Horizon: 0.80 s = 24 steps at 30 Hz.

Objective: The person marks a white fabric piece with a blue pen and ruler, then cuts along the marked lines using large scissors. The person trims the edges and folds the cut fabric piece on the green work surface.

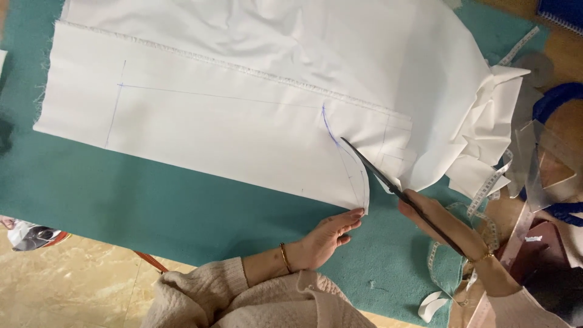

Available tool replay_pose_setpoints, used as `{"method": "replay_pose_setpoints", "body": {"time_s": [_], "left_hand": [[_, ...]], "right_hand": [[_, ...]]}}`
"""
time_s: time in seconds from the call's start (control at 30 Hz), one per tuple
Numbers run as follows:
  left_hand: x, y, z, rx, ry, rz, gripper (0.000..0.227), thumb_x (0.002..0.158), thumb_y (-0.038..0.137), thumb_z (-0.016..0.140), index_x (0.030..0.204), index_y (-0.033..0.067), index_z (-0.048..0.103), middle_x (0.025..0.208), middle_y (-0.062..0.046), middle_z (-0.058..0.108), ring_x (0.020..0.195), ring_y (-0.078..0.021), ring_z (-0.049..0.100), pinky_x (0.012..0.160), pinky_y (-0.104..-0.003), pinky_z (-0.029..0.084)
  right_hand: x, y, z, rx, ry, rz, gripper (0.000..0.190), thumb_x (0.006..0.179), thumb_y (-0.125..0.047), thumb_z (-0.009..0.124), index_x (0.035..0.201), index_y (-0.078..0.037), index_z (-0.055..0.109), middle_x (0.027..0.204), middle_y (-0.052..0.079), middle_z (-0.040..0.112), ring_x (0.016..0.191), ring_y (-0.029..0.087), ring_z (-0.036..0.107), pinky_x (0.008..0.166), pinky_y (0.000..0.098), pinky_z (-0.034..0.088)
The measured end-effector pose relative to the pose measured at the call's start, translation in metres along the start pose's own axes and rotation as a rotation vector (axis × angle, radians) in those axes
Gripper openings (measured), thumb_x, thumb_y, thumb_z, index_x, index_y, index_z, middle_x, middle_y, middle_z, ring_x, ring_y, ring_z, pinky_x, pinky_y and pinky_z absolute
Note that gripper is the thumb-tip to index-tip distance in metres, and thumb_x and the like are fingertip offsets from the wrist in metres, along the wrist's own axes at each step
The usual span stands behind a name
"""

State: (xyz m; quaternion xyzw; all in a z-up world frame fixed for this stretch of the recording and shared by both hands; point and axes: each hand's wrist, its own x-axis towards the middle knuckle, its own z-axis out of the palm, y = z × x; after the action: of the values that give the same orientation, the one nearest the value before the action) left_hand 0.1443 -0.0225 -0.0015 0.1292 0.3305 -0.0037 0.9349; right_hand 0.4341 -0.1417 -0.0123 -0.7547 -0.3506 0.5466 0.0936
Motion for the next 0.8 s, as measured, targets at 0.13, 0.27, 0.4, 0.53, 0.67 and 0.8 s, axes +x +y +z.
{"method": "replay_pose_setpoints", "body": {"time_s": [0.13,0.27,0.4,0.53,0.67,0.8], "left_hand": [[-0.005,0.017,0.01,0.109,0.087,-0.155,0.079,0.076,0.049,0.07,0.149,0.0224,0.054,0.158,0.006,0.05,0.149,-0.0126,0.042,0.118,-0.037,0.03],[-0.005,0.016,0.008,0.137,0.063,-0.146,0.081,0.078,0.05,0.067,0.151,0.0218,0.05,0.16,0.005,0.047,0.149,-0.0126,0.04,0.118,-0.038,0.03],[-0.007,0.02,0.01,0.123,0.043,-0.149,0.086,0.075,0.052,0.068,0.153,0.0215,0.049,0.162,0.006,0.045,0.15,-0.0137,0.039,0.118,-0.038,0.029],[-0.009,0.022,0.012,0.107,0.067,-0.157,0.079,0.076,0.051,0.069,0.148,0.0232,0.055,0.157,0.008,0.051,0.147,-0.0113,0.043,0.116,-0.036,0.029],[-0.013,0.026,0.016,0.106,0.08,-0.163,0.077,0.076,0.051,0.069,0.146,0.0234,0.057,0.154,0.009,0.054,0.144,-0.0103,0.045,0.114,-0.035,0.03],[-0.011,0.026,0.013,0.122,0.054,-0.18,0.082,0.077,0.053,0.067,0.152,0.023,0.051,0.16,0.008,0.047,0.15,-0.0116,0.039,0.117,-0.035,0.029]], "right_hand": [[-0.01,-0.041,-0.006,0.002,-0.025,-0.125,0.018,0.107,-0.017,0.055,0.09,-0.013,0.05,0.077,-0.006,0.039,0.066,0.005,0.036,0.063,0.028,0.035],[-0.016,-0.086,-0.011,-0.058,-0.115,-0.141,0.017,0.107,-0.017,0.053,0.092,-0.011,0.055,0.077,-0.001,0.053,0.065,0.009,0.047,0.063,0.0264,0.039],[-0.004,-0.077,-0.01,-0.095,-0.096,-0.229,0.017,0.107,-0.017,0.053,0.091,-0.012,0.054,0.078,-0.003,0.051,0.068,0.008,0.047,0.066,0.0251,0.04],[0.003,-0.066,-0.006,-0.052,-0.041,-0.163,0.024,0.108,-0.024,0.053,0.088,-0.012,0.051,0.077,-0.004,0.042,0.067,0.008,0.04,0.063,0.0273,0.035],[-0.005,-0.076,-0.005,-0.082,-0.032,-0.185,0.031,0.109,-0.034,0.048,0.086,-0.012,0.049,0.071,-0.004,0.04,0.059,0.009,0.039,0.058,0.0287,0.033],[-0.004,-0.07,0.005,-0.016,-0.053,-0.16,0.025,0.108,-0.029,0.052,0.091,-0.01,0.054,0.072,-0.004,0.044,0.056,0.008,0.038,0.054,0.027,0.032]]}}
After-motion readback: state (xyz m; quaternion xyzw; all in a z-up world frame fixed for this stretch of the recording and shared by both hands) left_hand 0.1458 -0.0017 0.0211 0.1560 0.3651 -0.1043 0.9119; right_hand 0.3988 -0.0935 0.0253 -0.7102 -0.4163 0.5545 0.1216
